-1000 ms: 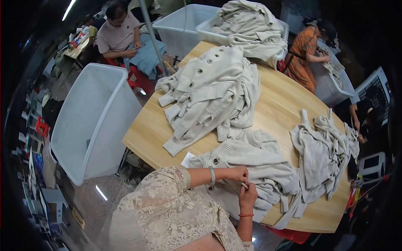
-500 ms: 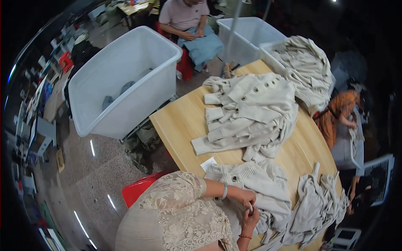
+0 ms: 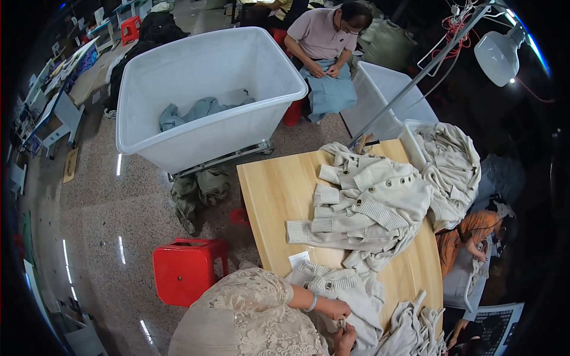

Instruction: Inspecting, buttoning, and organizing white knitted cardigans on a work table.

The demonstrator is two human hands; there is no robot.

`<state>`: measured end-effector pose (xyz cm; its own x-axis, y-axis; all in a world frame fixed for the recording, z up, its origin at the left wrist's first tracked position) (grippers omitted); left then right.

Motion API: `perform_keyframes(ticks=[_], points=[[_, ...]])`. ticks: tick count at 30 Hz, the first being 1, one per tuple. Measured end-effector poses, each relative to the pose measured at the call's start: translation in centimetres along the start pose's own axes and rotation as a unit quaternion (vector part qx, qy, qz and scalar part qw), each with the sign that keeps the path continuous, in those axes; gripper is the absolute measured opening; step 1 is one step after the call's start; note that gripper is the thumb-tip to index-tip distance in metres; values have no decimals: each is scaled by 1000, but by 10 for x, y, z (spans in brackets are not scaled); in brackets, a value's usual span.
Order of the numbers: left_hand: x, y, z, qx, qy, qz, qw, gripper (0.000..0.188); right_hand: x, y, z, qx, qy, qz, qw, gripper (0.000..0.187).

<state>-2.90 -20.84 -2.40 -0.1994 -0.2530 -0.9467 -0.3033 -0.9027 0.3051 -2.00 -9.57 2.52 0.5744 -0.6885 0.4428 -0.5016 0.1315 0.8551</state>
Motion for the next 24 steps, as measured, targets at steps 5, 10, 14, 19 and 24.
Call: perform_keyframes(ticks=[5, 10, 14, 19, 24], points=[[2, -7, 1, -17, -34, -2, 999, 20, 7, 17, -2, -76, -8, -10, 997, 11], [4, -16, 0, 13, -52, -31, 998, 20, 2, 9, -11, -55, 0, 45, 997, 9], [3, -10, -1, 69, -31, -117, 990, 22, -22, -4, -17, 11, -177, 153, 972, 19], [10, 1, -5, 64, 49, 87, 993, 33, -38, -7, -23, 1, -163, 93, 982, 27], [-6, 6, -6, -6, 48, 322, 945, 19, -58, -19, -58, -81, -148, 87, 982, 15]])
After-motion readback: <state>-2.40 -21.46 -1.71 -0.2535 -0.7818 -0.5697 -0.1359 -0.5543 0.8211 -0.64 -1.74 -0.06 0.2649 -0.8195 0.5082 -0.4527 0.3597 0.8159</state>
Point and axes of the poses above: each hand's wrist, its own z-axis towards the middle knuckle, its own y-axis out of the back of the hand, x = y × z, the point moved 7 cm from there along z, towards the middle knuckle, and after that the axes turned 7 degrees about x, right-handed, at the moved point
